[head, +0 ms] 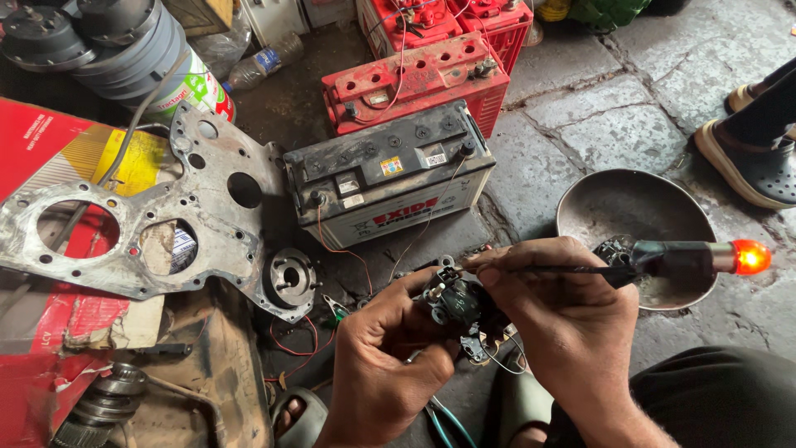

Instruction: The person tests a small black electrical component by connecting wires to a car battery and using a test light to check continuity across terminals. The test light illuminates when a circuit is completed, and the person repeatedly probes different points on the component.

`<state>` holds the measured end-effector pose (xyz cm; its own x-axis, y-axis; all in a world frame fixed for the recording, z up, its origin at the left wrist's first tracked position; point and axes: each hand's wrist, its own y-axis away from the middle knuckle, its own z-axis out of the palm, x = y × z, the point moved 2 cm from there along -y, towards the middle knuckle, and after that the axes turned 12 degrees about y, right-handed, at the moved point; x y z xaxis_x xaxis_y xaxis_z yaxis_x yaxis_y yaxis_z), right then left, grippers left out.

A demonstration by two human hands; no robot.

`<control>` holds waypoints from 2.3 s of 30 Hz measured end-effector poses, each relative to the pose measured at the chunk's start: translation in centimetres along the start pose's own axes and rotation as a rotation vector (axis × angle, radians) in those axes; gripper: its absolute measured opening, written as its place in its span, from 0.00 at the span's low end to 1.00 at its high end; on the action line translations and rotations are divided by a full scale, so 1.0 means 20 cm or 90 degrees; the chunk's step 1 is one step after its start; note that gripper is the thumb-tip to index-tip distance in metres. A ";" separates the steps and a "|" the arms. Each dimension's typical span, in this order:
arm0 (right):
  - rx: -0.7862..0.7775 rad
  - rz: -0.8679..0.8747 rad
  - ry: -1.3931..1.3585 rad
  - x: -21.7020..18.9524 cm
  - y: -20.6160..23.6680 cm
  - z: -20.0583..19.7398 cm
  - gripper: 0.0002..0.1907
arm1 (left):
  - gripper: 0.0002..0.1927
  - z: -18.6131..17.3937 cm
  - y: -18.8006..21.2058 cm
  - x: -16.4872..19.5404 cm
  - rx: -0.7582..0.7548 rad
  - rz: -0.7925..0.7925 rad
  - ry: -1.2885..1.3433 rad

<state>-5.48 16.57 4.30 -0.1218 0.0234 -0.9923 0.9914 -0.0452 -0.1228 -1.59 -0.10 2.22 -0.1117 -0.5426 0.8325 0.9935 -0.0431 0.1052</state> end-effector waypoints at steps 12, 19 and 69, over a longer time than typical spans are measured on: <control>-0.002 0.005 0.002 -0.01 0.00 0.00 0.06 | 0.28 0.00 0.00 0.01 0.000 0.002 -0.010; -0.007 -0.008 0.001 -0.01 0.00 0.00 0.06 | 0.30 0.01 0.00 0.00 0.007 0.002 0.004; -0.010 -0.013 0.002 -0.01 0.00 0.00 0.07 | 0.15 0.00 0.00 0.00 -0.001 0.014 0.018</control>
<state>-5.37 16.59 4.51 -0.1423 0.0269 -0.9895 0.9893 -0.0286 -0.1430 -1.55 -0.03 2.17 -0.0896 -0.5670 0.8188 0.9957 -0.0328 0.0863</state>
